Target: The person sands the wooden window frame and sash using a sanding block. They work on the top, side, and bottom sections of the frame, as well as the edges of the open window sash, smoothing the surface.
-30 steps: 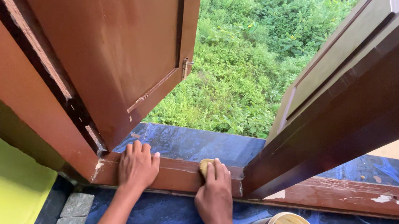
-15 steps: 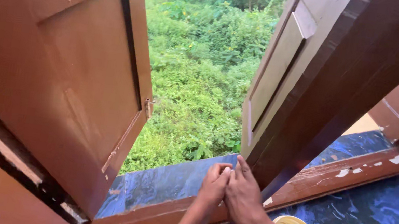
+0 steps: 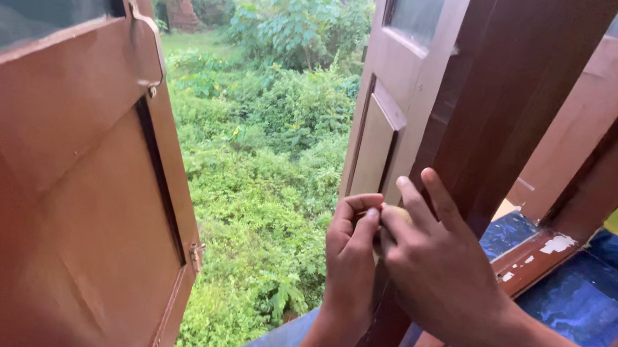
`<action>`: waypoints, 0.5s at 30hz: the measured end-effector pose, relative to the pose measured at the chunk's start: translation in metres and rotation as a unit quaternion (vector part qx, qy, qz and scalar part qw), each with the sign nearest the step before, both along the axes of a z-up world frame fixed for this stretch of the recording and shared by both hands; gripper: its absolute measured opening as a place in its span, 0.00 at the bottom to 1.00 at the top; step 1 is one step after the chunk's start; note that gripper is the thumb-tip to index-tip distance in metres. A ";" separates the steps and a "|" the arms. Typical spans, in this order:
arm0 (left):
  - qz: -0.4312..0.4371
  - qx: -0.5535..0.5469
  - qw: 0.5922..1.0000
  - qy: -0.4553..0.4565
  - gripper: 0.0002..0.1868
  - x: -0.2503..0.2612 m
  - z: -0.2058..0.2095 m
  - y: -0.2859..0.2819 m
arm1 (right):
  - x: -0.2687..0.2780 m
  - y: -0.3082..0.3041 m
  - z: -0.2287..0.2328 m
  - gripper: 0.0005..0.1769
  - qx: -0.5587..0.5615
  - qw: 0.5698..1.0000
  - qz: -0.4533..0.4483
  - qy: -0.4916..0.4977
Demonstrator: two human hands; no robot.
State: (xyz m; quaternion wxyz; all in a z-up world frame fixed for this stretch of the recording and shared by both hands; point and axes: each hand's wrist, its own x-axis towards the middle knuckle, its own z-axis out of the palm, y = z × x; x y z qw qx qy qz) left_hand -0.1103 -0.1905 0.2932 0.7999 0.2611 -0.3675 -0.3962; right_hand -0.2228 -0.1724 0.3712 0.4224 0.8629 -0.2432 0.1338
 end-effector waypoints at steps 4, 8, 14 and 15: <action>0.088 -0.086 0.985 -0.123 0.09 0.007 0.048 -0.003 | -0.003 -0.007 0.051 0.18 -0.081 0.993 0.047 -0.075; 0.248 -0.167 0.896 -0.329 0.12 0.018 0.099 -0.004 | -0.005 -0.022 0.102 0.16 -0.186 0.975 0.064 -0.107; 0.184 -0.190 0.891 -0.368 0.16 0.036 0.190 -0.023 | 0.001 -0.044 0.164 0.12 -0.237 0.958 0.067 -0.150; 0.189 -0.193 0.891 -0.364 0.17 0.037 0.203 -0.026 | 0.002 -0.047 0.174 0.11 -0.244 0.954 0.074 -0.158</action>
